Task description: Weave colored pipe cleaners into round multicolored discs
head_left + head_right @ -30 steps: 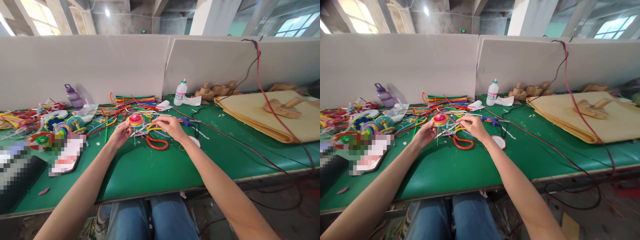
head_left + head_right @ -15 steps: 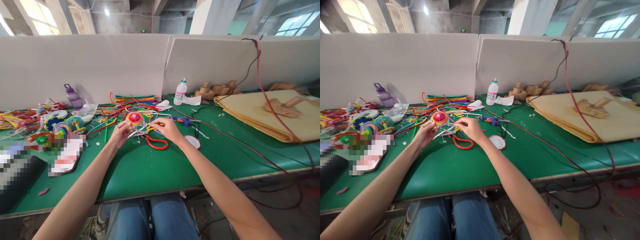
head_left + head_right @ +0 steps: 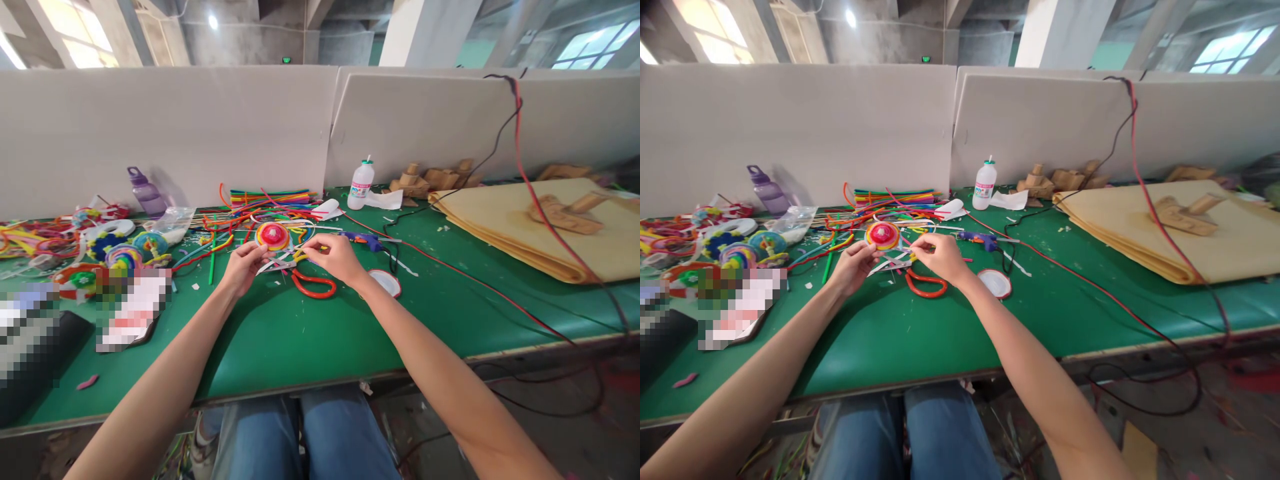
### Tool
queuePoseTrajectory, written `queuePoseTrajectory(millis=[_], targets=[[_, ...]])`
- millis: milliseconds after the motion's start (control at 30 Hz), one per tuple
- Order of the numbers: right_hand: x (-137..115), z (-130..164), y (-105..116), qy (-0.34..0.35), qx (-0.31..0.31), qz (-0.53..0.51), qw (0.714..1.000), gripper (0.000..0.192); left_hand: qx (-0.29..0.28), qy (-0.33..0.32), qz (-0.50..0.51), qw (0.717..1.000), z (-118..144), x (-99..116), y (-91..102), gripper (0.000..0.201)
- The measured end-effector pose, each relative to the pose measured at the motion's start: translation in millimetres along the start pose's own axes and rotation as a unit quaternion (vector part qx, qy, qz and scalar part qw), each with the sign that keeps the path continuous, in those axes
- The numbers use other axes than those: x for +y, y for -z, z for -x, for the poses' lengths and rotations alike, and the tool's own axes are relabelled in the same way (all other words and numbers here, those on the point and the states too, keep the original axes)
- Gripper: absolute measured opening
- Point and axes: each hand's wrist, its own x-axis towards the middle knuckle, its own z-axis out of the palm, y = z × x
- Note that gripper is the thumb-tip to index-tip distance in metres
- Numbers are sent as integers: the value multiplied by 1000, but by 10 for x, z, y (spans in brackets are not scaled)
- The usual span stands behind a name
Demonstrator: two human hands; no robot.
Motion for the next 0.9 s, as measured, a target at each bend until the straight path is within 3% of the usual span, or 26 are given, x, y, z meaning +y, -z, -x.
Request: queuePoseTrajectory(millis=[233,900], targets=[[-30,-2,68,-4,57,-25,998,11,16,-7,41,999,-40,-10,47,28],[2,10,-3,3,21,-20,1000,12,-3,16,65,998,-34,-9,51,30]])
